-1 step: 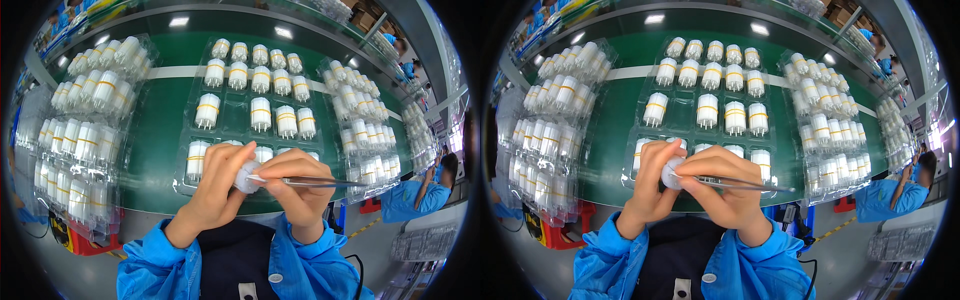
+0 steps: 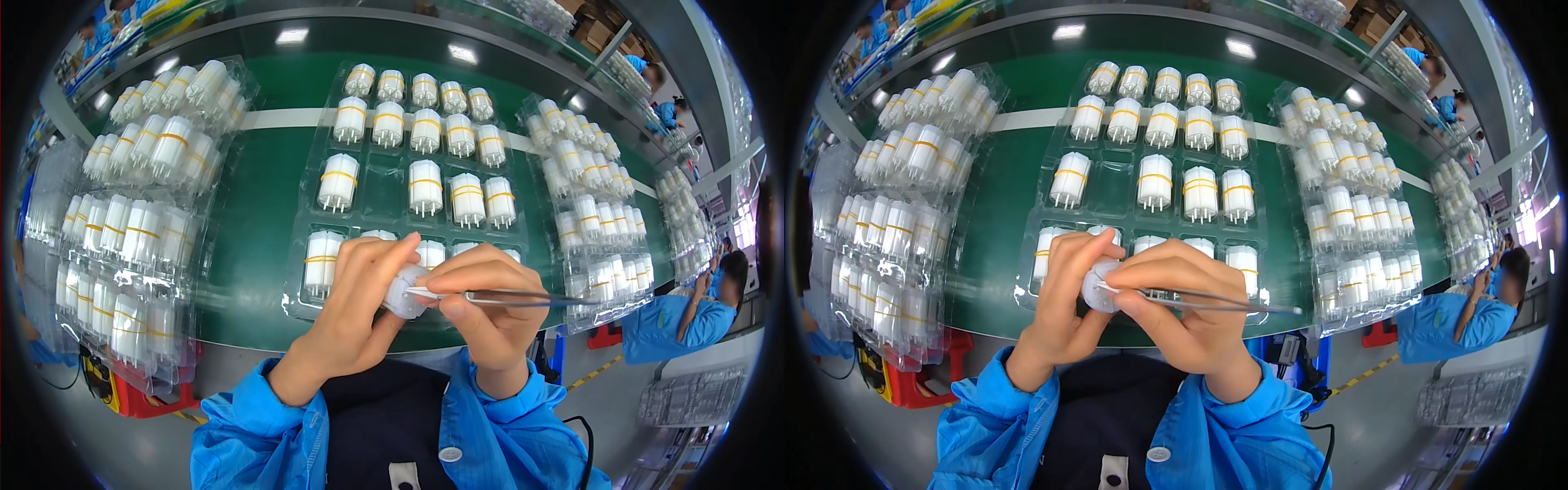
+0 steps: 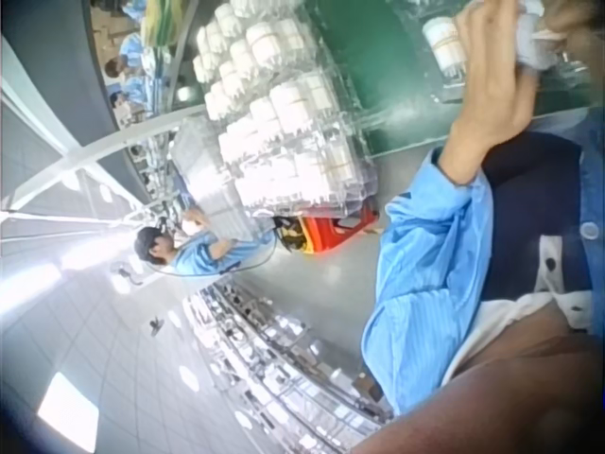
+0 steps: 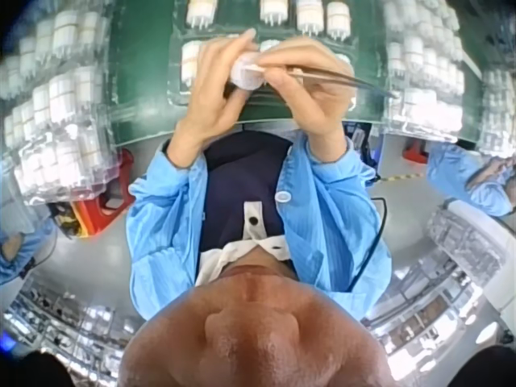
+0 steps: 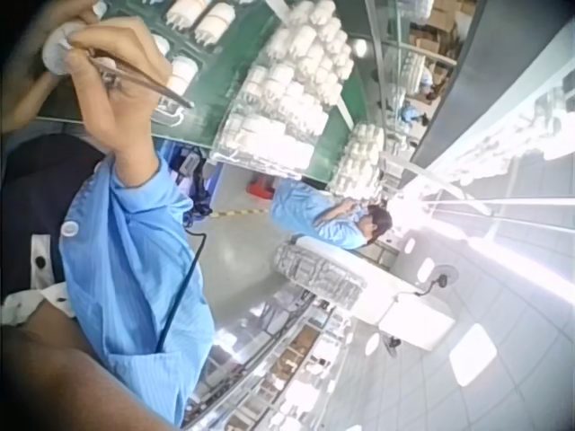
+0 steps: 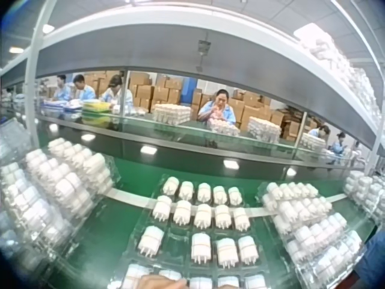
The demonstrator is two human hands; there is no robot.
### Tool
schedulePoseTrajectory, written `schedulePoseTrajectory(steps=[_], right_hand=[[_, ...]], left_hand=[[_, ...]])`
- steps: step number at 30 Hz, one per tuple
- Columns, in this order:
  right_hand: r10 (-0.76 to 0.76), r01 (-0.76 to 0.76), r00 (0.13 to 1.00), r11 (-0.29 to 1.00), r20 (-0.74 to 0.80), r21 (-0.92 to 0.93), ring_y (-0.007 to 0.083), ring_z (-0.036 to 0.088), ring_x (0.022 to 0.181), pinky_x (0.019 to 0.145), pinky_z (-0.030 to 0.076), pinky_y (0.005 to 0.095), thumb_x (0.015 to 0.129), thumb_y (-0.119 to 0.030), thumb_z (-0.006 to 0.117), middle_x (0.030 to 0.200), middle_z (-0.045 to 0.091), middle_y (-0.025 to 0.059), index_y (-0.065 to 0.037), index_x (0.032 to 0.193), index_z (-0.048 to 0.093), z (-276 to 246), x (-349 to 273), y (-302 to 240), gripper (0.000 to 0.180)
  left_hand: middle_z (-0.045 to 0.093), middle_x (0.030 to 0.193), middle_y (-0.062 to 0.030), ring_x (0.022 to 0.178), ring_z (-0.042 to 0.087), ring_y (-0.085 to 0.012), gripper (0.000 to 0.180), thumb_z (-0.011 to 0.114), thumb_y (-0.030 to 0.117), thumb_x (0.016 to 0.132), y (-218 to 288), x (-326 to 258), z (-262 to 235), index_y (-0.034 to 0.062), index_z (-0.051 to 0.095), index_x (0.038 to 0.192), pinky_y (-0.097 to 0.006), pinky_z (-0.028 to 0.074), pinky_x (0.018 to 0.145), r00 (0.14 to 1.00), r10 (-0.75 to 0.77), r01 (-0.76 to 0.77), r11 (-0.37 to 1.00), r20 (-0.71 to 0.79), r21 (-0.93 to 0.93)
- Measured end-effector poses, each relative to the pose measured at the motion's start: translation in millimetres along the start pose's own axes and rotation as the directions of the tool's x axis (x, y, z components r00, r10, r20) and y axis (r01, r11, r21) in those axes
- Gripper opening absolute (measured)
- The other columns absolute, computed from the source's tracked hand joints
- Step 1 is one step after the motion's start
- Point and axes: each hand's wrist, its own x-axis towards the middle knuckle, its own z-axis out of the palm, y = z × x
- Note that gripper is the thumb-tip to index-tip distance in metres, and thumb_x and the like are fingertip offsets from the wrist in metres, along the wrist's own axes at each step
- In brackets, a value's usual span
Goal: The person uses tweezers to insert small white pins into the top of a white cylindrical component held in their left hand. They repeat this process for several components, picking them up from a green tray and placing them back after insertion.
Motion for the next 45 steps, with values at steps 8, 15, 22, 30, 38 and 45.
schedulePoseTrajectory(steps=[8, 15, 22, 30, 38, 45], right_hand=[[0.002, 0.002, 0.996, 0.999, -0.086, 0.042, 0.024, 0.069, 0.082, 0.07, 0.054, 0.0313, 0.075, 0.002, 0.074, 0.09, 0.072, 0.0159, 0.002, 0.093, 0.073, -8, -4, 1, 0.018], [-0.072, 0.072, 0.997, 0.997, 0.017, -0.017, 0.0254, 0.07, 0.08, 0.068, 0.055, 0.0313, 0.072, 0.002, 0.075, 0.09, 0.072, 0.0163, 0.002, 0.092, 0.073, -10, 0, 6, 0.019], [-0.079, 0.082, 0.996, 0.995, 0.049, -0.052, 0.0257, 0.07, 0.079, 0.066, 0.055, 0.0315, 0.073, 0.001, 0.076, 0.09, 0.072, 0.0164, 0.003, 0.091, 0.073, -11, 4, 5, 0.018], [0.026, -0.023, 0.998, 0.999, -0.063, 0.044, 0.0224, 0.069, 0.079, 0.067, 0.054, 0.0288, 0.078, 0.002, 0.073, 0.089, 0.072, 0.0157, 0.003, 0.092, 0.072, -7, -7, 10, 0.015], [0.059, -0.058, 0.996, 0.998, -0.062, 0.019, 0.0205, 0.068, 0.075, 0.065, 0.052, 0.0273, 0.079, 0.004, 0.071, 0.086, 0.071, 0.0154, 0.003, 0.092, 0.072, -5, -4, 4, 0.013], [-0.022, 0.021, 1.0, 0.993, -0.001, -0.114, 0.0221, 0.068, 0.075, 0.066, 0.053, 0.0281, 0.077, 0.005, 0.072, 0.086, 0.07, 0.0163, 0.003, 0.092, 0.072, -4, 3, 3, 0.015]], left_hand=[[0.057, 0.115, -0.0184, 0.102, 0.052, -0.0338, 0.072, 0.068, 0.001, 0.077, -4, -1, -4, -0.0073, 0.039, 0.142, -0.041, 0.041, 0.092, 0.997, -0.05, 0.059, 0.984, 0.054, -0.17], [0.057, 0.114, -0.0191, 0.1, 0.052, -0.0335, 0.069, 0.066, 0.006, 0.082, -6, -2, -4, -0.0088, 0.036, 0.143, -0.041, 0.041, 0.091, 0.994, -0.066, 0.088, 0.96, 0.092, -0.266], [0.056, 0.114, -0.0194, 0.101, 0.051, -0.0342, 0.07, 0.066, 0.006, 0.082, -5, -2, -6, -0.009, 0.035, 0.143, -0.041, 0.041, 0.092, 0.99, -0.058, 0.09, 0.962, 0.132, -0.257], [0.056, 0.116, -0.0189, 0.101, 0.051, -0.0345, 0.07, 0.065, 0.006, 0.082, -5, -2, -8, -0.0089, 0.035, 0.143, -0.042, 0.041, 0.092, 0.987, -0.054, 0.092, 0.964, 0.154, -0.248], [0.056, 0.115, -0.0196, 0.101, 0.051, -0.0356, 0.075, 0.066, 0.001, 0.077, -6, -2, -5, -0.0085, 0.035, 0.144, -0.043, 0.041, 0.092, 0.992, -0.022, 0.044, 0.981, 0.12, -0.187], [0.056, 0.115, -0.0196, 0.101, 0.051, -0.0356, 0.076, 0.066, -0.003, 0.074, -7, -2, -2, -0.0082, 0.035, 0.144, -0.043, 0.041, 0.092, 0.995, -0.033, 0.049, 0.984, 0.098, -0.174]])
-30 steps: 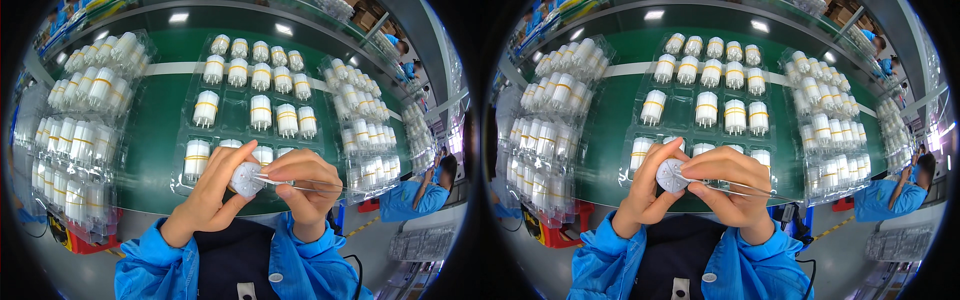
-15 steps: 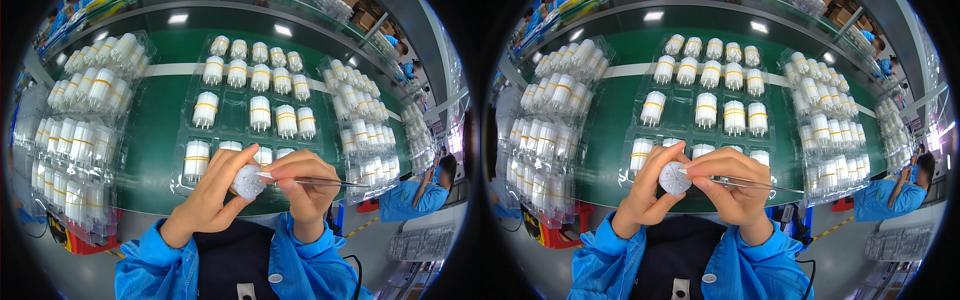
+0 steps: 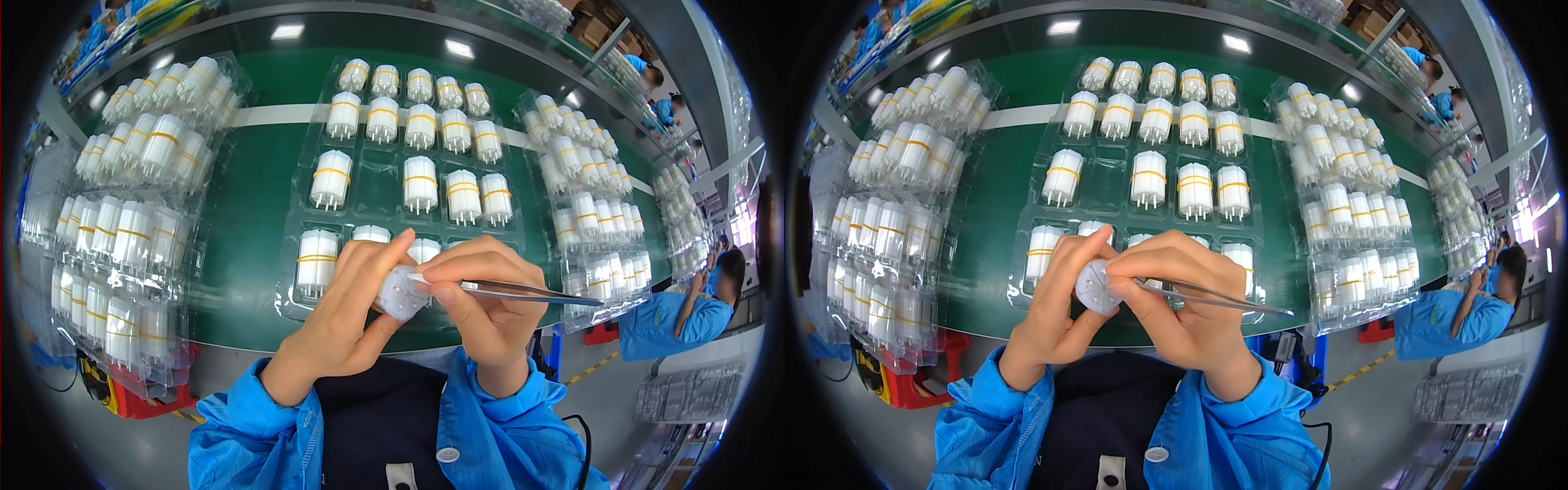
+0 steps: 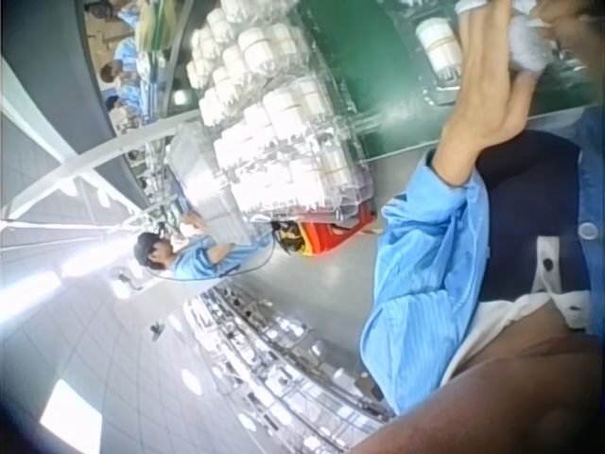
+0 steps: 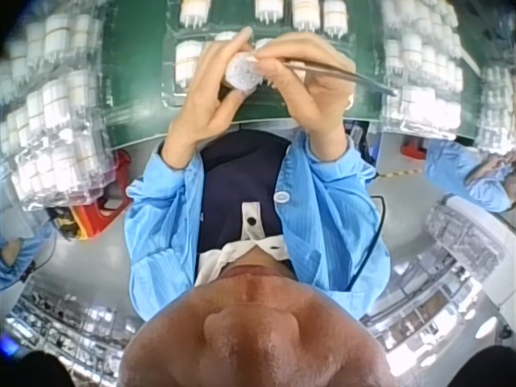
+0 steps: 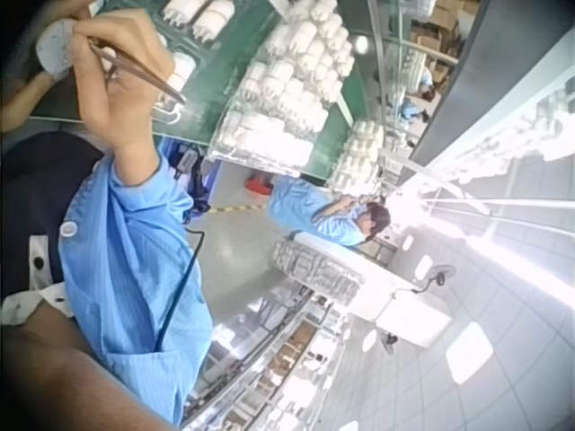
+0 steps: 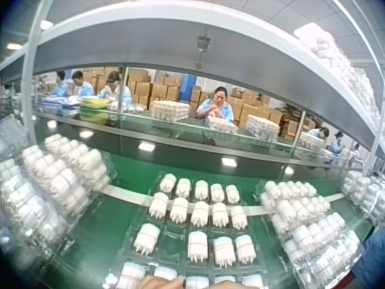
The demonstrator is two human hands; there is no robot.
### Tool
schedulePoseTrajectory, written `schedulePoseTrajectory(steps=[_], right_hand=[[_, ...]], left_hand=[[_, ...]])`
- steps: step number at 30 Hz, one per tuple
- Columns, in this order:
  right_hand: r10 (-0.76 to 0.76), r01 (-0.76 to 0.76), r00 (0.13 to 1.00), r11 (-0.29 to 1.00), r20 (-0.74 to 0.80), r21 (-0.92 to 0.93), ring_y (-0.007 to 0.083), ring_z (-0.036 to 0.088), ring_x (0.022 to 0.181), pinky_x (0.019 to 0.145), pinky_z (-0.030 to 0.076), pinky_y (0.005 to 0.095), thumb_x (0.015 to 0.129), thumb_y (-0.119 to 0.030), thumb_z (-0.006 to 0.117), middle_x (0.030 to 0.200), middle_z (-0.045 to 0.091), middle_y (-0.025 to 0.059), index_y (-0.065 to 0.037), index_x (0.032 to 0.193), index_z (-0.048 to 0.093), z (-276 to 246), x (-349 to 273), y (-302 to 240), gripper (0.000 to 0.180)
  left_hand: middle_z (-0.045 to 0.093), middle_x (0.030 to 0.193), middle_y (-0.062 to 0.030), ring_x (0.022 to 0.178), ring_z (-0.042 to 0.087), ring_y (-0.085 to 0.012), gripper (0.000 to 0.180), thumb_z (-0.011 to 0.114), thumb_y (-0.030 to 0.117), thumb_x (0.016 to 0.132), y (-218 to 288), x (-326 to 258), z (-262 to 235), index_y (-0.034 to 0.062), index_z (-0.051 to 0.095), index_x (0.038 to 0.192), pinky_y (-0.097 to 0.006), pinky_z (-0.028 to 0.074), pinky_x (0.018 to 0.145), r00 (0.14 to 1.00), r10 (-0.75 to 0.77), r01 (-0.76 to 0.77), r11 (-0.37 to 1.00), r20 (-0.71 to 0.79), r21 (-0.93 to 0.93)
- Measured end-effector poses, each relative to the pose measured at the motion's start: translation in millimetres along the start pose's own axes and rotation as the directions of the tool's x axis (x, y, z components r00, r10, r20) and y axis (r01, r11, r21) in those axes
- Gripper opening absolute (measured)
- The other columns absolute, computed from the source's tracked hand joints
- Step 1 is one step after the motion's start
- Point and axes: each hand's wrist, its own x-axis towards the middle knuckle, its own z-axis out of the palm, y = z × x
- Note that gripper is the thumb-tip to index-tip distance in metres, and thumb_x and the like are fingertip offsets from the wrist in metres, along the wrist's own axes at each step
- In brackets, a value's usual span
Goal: The person uses tweezers to insert small white pins into the top of a white cylindrical component held in their left hand. They repeat this process for several components, picking them up from a green tray and placing them back after insertion.
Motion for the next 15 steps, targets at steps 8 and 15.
schedulePoseTrajectory(steps=[8, 15], right_hand=[[0.042, -0.033, 0.997, 0.99, -0.067, 0.135, 0.0236, 0.069, 0.081, 0.07, 0.053, 0.0297, 0.077, 0.006, 0.072, 0.089, 0.071, 0.0179, 0.005, 0.094, 0.071, 3.1, -8.0, 3.9, 0.017], [0.021, -0.014, 0.998, 0.992, -0.057, 0.125, 0.0238, 0.069, 0.081, 0.071, 0.054, 0.0299, 0.077, 0.006, 0.072, 0.089, 0.071, 0.0182, 0.005, 0.094, 0.071, 2.2, -6.1, 4.5, 0.017]], left_hand=[[0.056, 0.115, -0.0193, 0.101, 0.051, -0.0342, 0.073, 0.065, 0.001, 0.077, 0.0, -1.6, -0.8, -0.0085, 0.036, 0.143, -0.042, 0.041, 0.092, 0.999, -0.034, 0.033, 0.997, -0.017, -0.067], [0.056, 0.115, -0.0193, 0.1, 0.051, -0.0342, 0.072, 0.065, 0.001, 0.078, 0.7, -1.5, -0.9, -0.0089, 0.036, 0.143, -0.042, 0.041, 0.092, 0.999, -0.036, 0.036, 0.997, -0.013, -0.067]])
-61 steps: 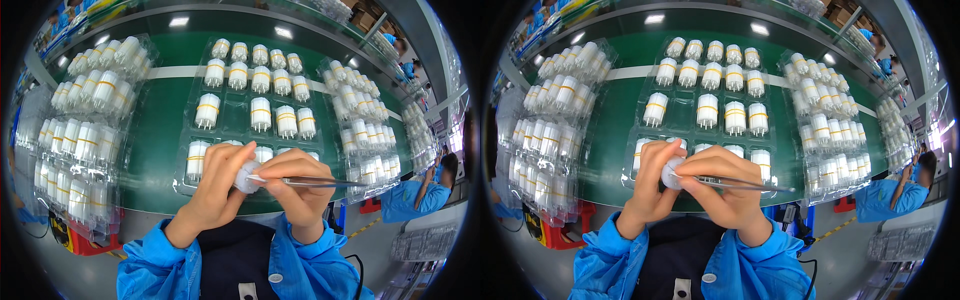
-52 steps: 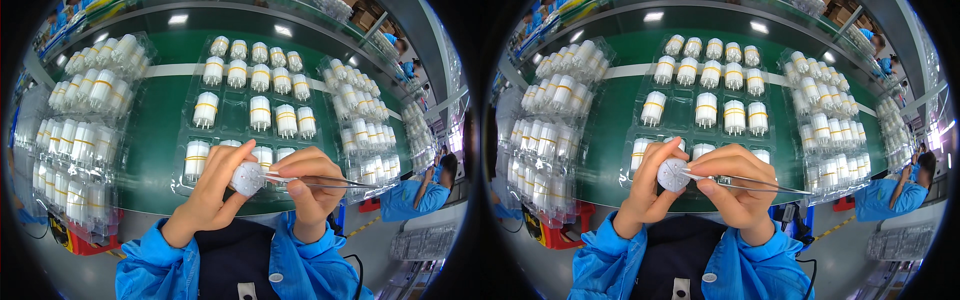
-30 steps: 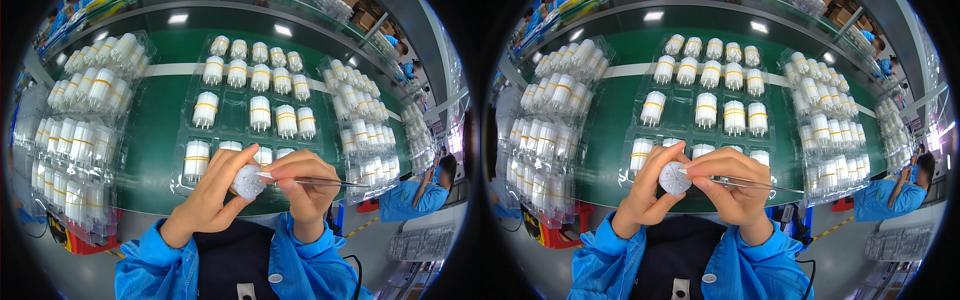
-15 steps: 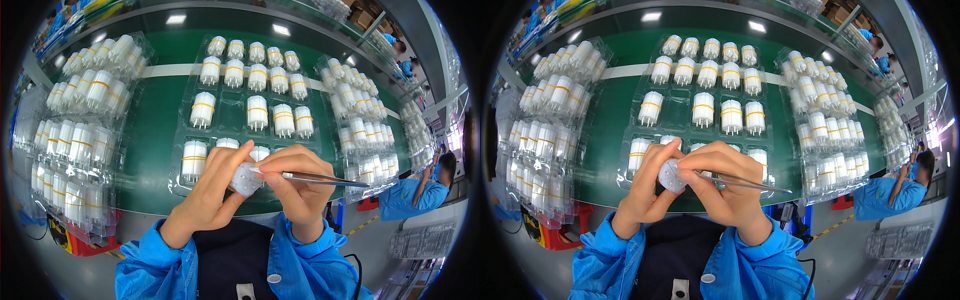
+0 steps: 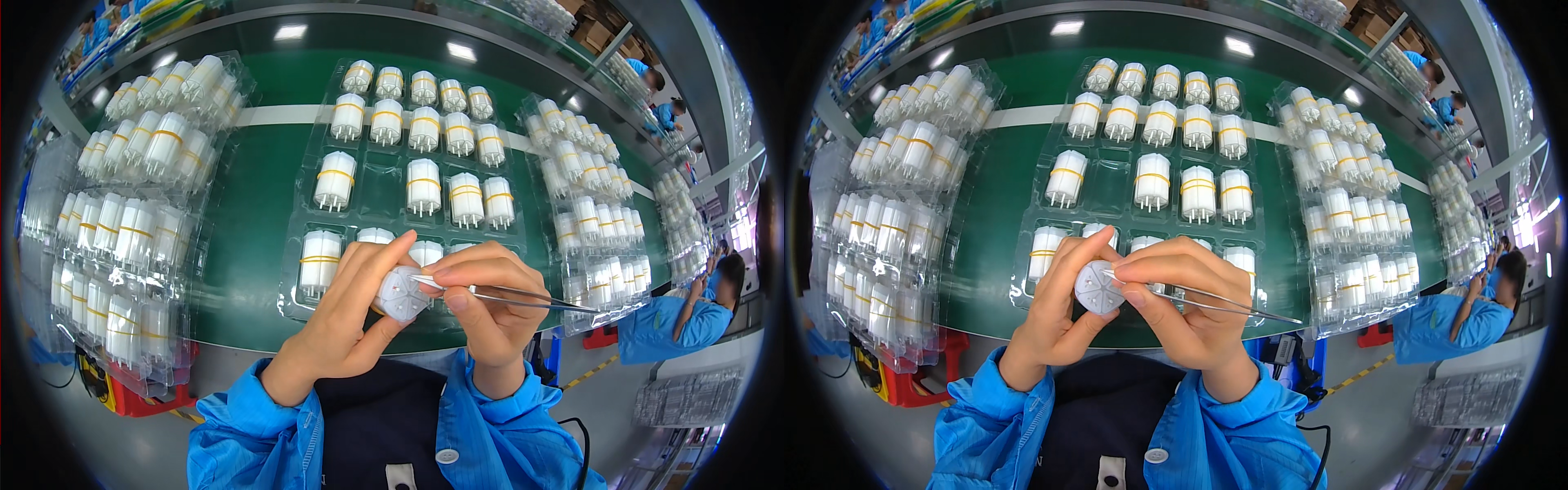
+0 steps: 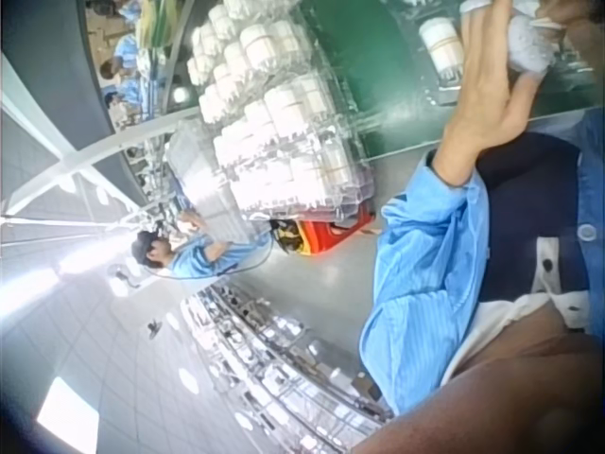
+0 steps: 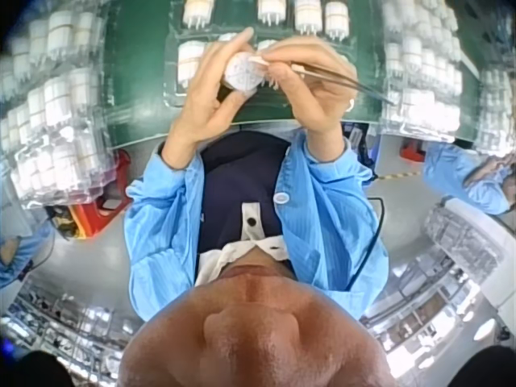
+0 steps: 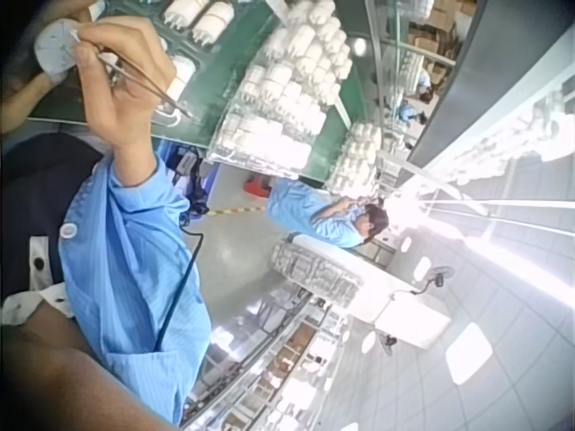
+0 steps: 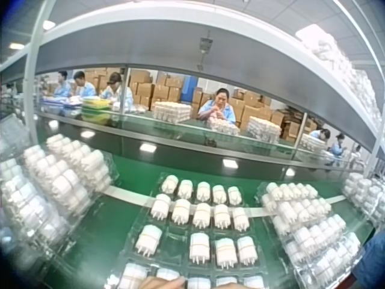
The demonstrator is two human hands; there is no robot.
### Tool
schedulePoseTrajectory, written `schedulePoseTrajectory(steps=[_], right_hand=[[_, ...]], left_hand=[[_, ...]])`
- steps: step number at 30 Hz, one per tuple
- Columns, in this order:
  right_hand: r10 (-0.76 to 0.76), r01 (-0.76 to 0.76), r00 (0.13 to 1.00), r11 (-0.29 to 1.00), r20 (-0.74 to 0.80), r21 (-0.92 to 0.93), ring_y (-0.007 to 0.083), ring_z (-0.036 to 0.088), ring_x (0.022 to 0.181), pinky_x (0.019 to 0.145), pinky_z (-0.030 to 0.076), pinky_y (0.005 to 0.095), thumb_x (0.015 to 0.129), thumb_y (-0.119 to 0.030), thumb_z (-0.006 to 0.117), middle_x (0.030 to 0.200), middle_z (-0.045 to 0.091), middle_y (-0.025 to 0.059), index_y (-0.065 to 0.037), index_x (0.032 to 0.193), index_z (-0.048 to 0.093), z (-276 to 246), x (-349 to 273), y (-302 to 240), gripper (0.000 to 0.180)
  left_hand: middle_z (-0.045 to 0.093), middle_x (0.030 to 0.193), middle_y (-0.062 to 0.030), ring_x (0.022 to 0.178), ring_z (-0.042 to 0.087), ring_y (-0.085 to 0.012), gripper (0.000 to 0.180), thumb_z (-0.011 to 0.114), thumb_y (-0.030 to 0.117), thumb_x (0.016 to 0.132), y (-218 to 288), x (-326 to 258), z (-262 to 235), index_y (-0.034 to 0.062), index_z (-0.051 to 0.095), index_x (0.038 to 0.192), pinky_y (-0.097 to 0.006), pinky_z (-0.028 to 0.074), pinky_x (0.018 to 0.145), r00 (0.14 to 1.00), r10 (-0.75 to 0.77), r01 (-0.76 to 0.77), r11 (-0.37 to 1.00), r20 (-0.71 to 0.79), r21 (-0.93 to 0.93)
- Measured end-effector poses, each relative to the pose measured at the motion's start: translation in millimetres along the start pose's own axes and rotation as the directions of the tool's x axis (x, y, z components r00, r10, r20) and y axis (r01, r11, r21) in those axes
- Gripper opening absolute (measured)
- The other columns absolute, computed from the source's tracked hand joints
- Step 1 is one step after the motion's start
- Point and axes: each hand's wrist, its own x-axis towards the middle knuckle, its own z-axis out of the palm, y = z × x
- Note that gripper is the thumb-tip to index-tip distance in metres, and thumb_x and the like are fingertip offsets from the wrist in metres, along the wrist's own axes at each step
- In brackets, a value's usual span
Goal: The person uses tweezers to insert small white pins into the top of a white cylindrical component held in their left hand. They repeat this process for several components, picking them up from a green tray and placing them back after insertion.
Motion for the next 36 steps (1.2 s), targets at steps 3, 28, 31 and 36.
schedulePoseTrajectory(steps=[3, 28, 31, 36], right_hand=[[0.001, -0.001, 1.0, 1.0, 0.006, -0.011, 0.0235, 0.069, 0.08, 0.07, 0.054, 0.0298, 0.078, 0.006, 0.072, 0.089, 0.071, 0.0176, 0.004, 0.094, 0.071, 0, 0, 0, 0.017], [0.064, -0.059, 0.995, 0.996, -0.079, 0.066, 0.0223, 0.067, 0.082, 0.074, 0.052, 0.0308, 0.08, 0.0, 0.072, 0.093, 0.071, 0.0159, 0.002, 0.097, 0.071, 17, -11, -8, 0.017], [0.082, -0.057, 0.985, 0.985, -0.149, 0.164, 0.0222, 0.066, 0.083, 0.073, 0.052, 0.0303, 0.084, -0.001, 0.069, 0.094, 0.07, 0.017, 0.003, 0.099, 0.07, 9, -9, 6, 0.016], [0.047, -0.013, 0.983, 0.982, -0.176, 0.19, 0.0223, 0.065, 0.086, 0.076, 0.051, 0.0317, 0.086, -0.006, 0.07, 0.095, 0.069, 0.0179, 0.004, 0.099, 0.069, 13, -13, -1, 0.016]], left_hand=[[0.056, 0.115, -0.0195, 0.1, 0.051, -0.0344, 0.073, 0.065, 0.002, 0.078, 0, 0, 0, -0.0088, 0.035, 0.144, -0.042, 0.041, 0.091, 1.0, 0.008, -0.008, 1.0, 0.008, 0.013], [0.06, 0.119, -0.0196, 0.107, 0.055, -0.0343, 0.051, 0.077, 0.002, 0.075, -7, -10, 20, 0.003, 0.046, 0.116, -0.042, 0.044, 0.09, 0.962, -0.038, -0.026, 0.974, -0.272, -0.227], [0.055, 0.12, -0.0197, 0.107, 0.053, -0.0326, 0.063, 0.074, -0.001, 0.073, 3, -2, 5, -0.0022, 0.048, 0.13, -0.041, 0.045, 0.087, 0.993, 0.013, -0.013, 1.0, -0.118, 0.002], [0.051, 0.123, -0.0188, 0.108, 0.052, -0.0347, 0.067, 0.072, -0.004, 0.07, 4, -4, 2, -0.001, 0.049, 0.133, -0.043, 0.043, 0.092, 0.996, 0.0, 0.016, 0.985, -0.092, 0.171]])
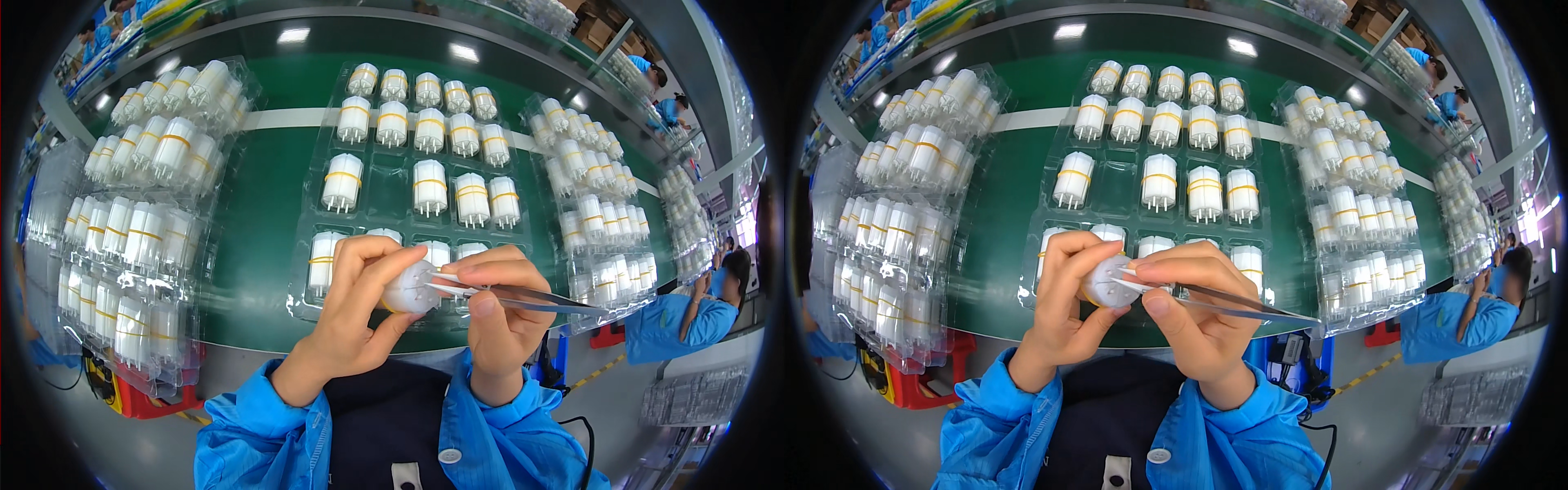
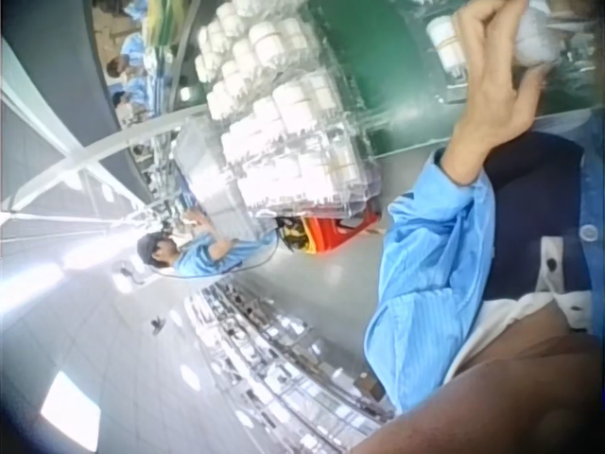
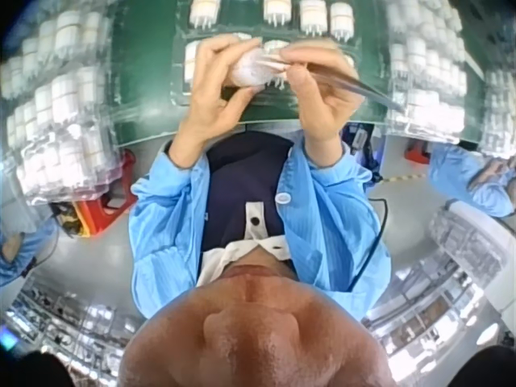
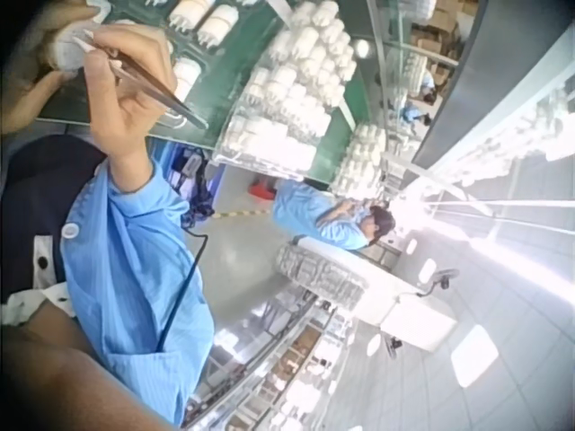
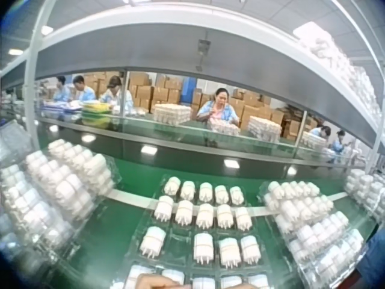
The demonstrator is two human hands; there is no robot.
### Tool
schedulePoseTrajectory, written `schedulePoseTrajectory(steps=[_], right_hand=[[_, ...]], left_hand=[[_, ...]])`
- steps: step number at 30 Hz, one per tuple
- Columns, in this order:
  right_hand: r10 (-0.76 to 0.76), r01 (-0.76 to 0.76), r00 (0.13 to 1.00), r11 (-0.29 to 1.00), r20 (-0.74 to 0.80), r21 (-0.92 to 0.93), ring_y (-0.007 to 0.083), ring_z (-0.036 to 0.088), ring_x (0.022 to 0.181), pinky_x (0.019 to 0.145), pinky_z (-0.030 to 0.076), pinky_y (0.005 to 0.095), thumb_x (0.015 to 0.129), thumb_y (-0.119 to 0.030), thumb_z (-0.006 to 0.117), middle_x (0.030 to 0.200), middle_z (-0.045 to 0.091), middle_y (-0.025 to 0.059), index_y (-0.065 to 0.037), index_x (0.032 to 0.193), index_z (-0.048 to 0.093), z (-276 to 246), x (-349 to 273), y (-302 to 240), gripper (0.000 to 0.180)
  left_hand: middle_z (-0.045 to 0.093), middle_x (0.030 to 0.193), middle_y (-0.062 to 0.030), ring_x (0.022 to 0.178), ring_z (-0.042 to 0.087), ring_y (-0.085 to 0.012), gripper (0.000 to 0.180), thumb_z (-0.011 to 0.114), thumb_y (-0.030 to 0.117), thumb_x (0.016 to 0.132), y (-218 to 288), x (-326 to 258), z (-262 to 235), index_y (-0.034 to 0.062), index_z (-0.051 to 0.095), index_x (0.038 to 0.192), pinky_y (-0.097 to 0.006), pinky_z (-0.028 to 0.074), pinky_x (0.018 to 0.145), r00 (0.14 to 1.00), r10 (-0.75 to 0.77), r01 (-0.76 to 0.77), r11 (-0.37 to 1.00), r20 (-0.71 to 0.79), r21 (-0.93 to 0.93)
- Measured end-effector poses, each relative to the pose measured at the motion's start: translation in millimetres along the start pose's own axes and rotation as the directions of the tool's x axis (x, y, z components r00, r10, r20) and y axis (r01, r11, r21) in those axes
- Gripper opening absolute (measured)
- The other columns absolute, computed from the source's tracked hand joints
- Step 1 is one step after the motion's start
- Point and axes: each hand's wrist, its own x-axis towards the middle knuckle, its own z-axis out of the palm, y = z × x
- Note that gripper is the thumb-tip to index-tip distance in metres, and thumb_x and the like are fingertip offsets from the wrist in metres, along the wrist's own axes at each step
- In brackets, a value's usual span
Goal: The person uses tweezers to insert small white pins into the top of a white cylindrical component held in their left hand. They repeat this process for several components, picking them up from a green tray and placing them back after insertion.
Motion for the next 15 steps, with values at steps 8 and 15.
schedulePoseTrajectory(steps=[8, 15], right_hand=[[-0.02, 0.036, 0.994, 0.988, 0.106, -0.149, 0.0238, 0.068, 0.082, 0.072, 0.053, 0.0311, 0.08, -0.001, 0.072, 0.091, 0.071, 0.0175, 0.005, 0.095, 0.07, 0, 0, -8, 0.017], [-0.059, 0.093, 0.982, 0.978, 0.178, -0.188, 0.0244, 0.069, 0.081, 0.071, 0.054, 0.0305, 0.078, 0.002, 0.072, 0.091, 0.072, 0.0158, 0.005, 0.095, 0.07, 0, 5, -6, 0.017]], left_hand=[[0.057, 0.121, -0.0192, 0.108, 0.056, -0.0367, 0.061, 0.071, -0.009, 0.07, -10, 1, 15, 0.0013, 0.05, 0.126, -0.043, 0.045, 0.091, 0.982, 0.07, -0.101, 0.979, -0.176, -0.175], [0.05, 0.125, -0.0216, 0.112, 0.053, -0.0275, 0.064, 0.065, -0.015, 0.076, -10, -2, 8, 0.0019, 0.037, 0.131, -0.037, 0.047, 0.094, 0.996, 0.075, -0.08, 0.992, -0.058, -0.098]])
